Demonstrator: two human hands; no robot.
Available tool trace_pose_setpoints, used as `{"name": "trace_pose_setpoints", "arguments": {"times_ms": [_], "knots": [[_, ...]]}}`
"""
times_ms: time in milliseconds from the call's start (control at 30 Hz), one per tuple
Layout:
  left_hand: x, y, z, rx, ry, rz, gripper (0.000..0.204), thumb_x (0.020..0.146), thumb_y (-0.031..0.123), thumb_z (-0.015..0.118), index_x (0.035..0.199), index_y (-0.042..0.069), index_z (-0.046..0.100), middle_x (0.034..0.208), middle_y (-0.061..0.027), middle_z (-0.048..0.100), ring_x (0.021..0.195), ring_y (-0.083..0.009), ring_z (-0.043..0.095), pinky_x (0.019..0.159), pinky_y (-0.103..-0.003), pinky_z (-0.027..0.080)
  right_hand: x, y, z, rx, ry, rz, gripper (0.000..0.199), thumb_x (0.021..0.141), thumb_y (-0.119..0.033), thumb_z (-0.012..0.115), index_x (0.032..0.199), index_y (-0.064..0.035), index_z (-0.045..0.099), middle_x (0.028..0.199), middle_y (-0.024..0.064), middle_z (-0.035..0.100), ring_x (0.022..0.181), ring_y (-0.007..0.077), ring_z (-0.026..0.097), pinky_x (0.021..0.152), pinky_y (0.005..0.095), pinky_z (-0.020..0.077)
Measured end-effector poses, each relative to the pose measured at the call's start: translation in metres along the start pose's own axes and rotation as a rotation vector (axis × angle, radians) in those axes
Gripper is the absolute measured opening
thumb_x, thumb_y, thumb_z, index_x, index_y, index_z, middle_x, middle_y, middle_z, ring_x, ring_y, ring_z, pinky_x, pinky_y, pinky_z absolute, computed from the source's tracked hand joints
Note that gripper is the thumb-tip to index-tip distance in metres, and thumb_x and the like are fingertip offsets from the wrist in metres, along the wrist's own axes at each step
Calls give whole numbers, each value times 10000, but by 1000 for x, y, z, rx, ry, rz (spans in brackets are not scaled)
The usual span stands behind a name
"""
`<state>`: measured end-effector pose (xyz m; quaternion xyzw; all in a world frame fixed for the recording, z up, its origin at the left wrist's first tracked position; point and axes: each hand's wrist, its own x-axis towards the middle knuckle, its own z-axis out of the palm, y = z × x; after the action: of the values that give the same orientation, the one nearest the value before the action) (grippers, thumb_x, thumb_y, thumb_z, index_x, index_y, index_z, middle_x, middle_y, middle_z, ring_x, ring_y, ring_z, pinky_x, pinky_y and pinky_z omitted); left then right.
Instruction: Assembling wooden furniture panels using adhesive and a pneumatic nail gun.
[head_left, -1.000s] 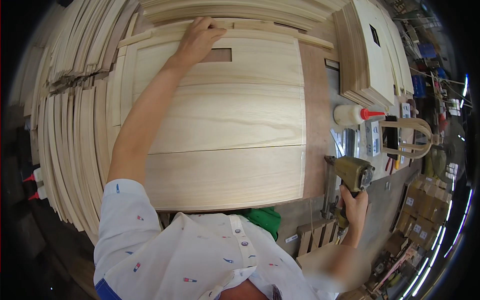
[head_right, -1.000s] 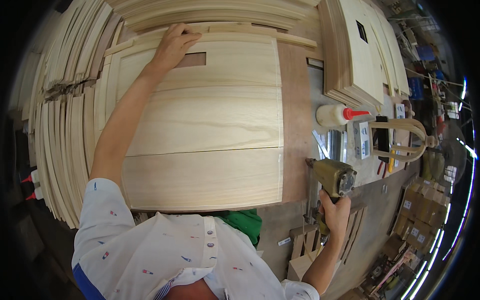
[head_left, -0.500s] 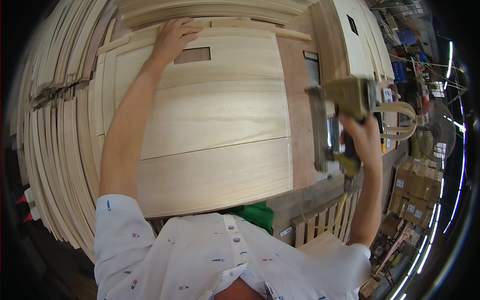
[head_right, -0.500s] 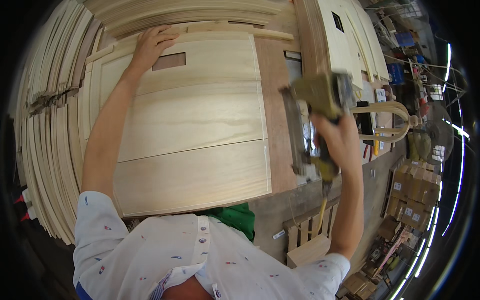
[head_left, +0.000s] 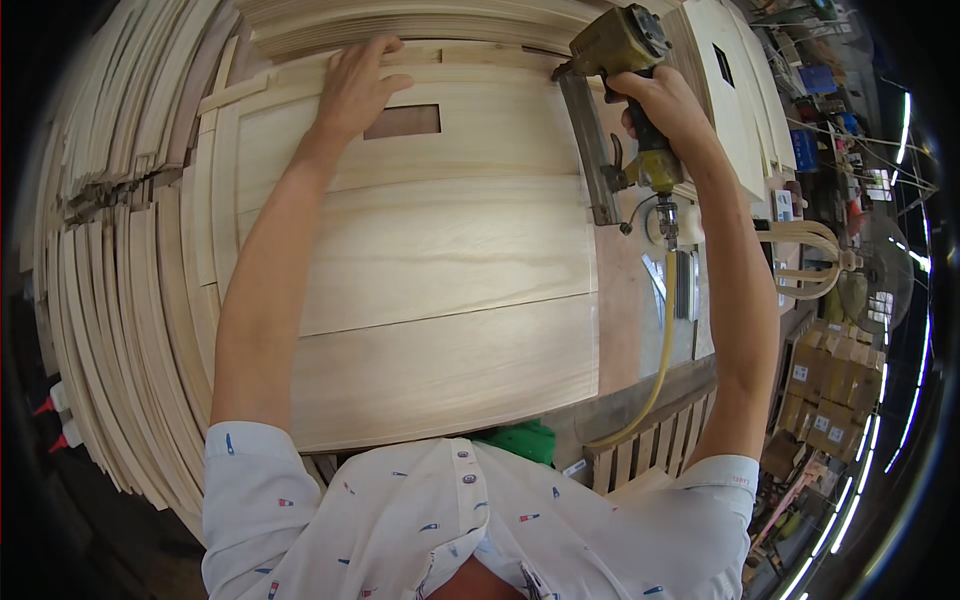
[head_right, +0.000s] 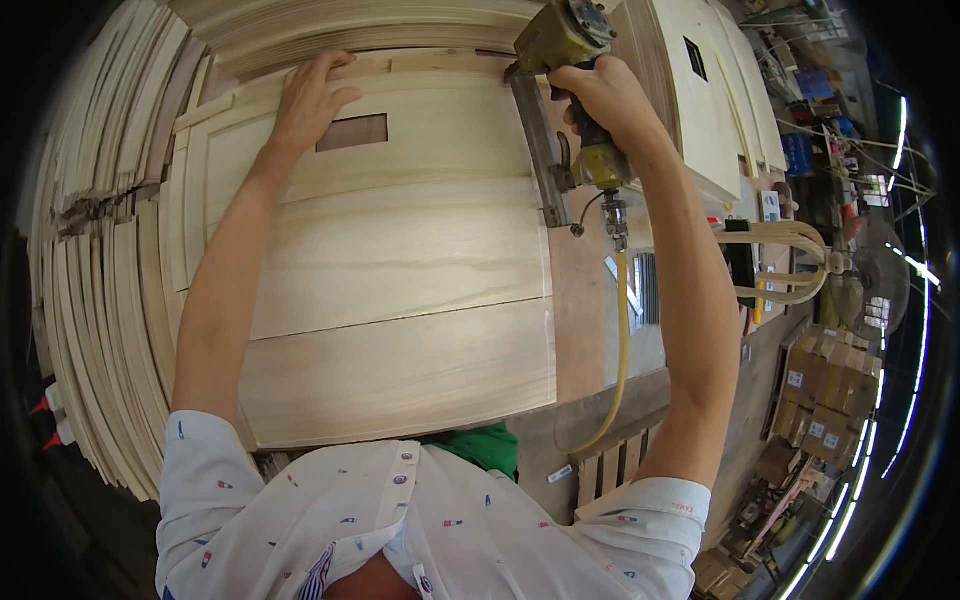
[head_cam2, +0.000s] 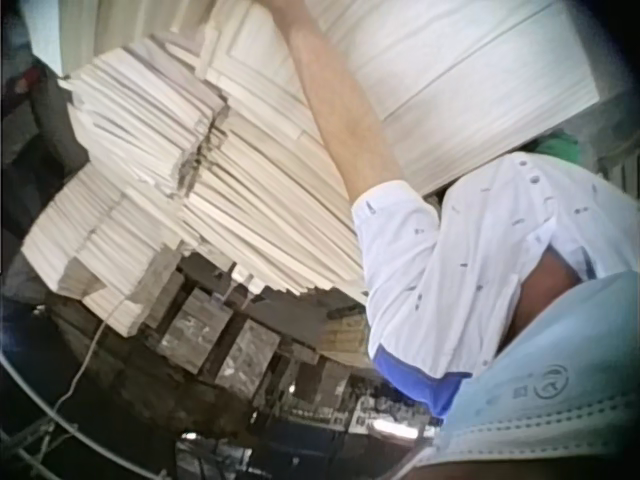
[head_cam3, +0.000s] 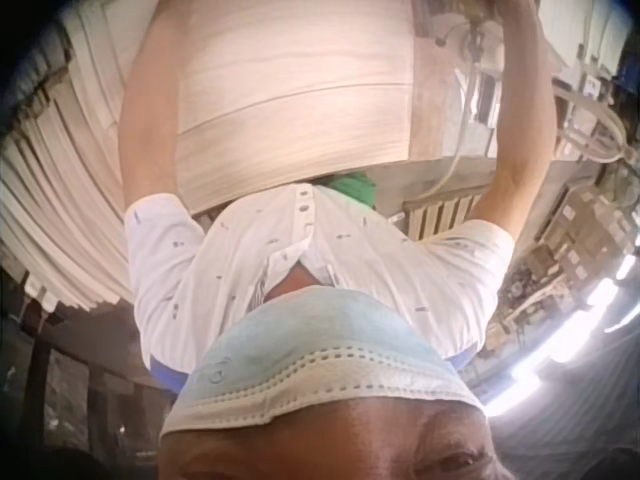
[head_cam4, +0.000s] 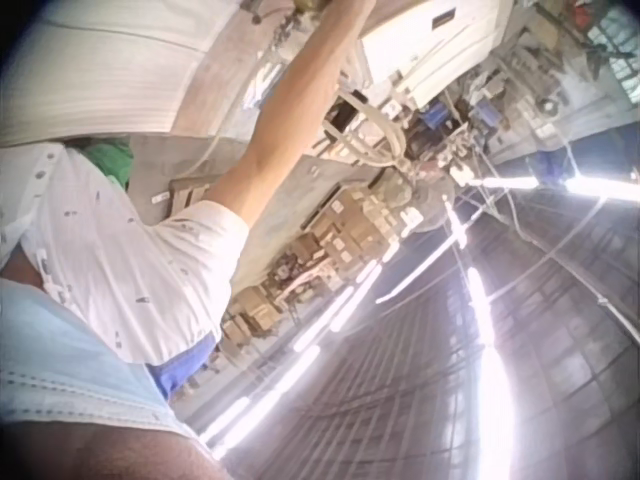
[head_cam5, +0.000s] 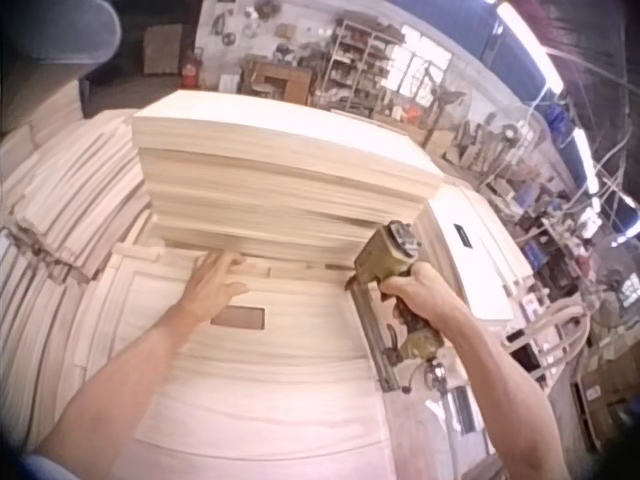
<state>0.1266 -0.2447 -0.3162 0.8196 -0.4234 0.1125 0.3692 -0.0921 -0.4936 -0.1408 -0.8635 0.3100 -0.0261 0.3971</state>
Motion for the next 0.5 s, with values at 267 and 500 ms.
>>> {"name": "trace_pose_setpoints", "arguments": {"times_ms": [267, 500], "knots": [[2, 0, -3, -138, -103, -143, 432, 751, 274, 778, 1100, 79, 612, 1164, -116, 637, 1151, -304, 544, 991, -466, 401, 10, 14, 4, 41, -31, -56, 285, 809, -260, 633, 797, 24, 648, 652, 55, 594, 462, 125, 551, 444, 264, 428], [-50, 2, -60, 258, 7, -11, 536, 851, 329, 675, 1274, 28, 545, 1341, -167, 521, 1310, -343, 399, 1094, -456, 299, 3, 3, 11, 34, -4, -19, 274, 800, -200, 603, 784, 74, 615, 672, 101, 601, 485, 161, 573, 461, 312, 465]]}}
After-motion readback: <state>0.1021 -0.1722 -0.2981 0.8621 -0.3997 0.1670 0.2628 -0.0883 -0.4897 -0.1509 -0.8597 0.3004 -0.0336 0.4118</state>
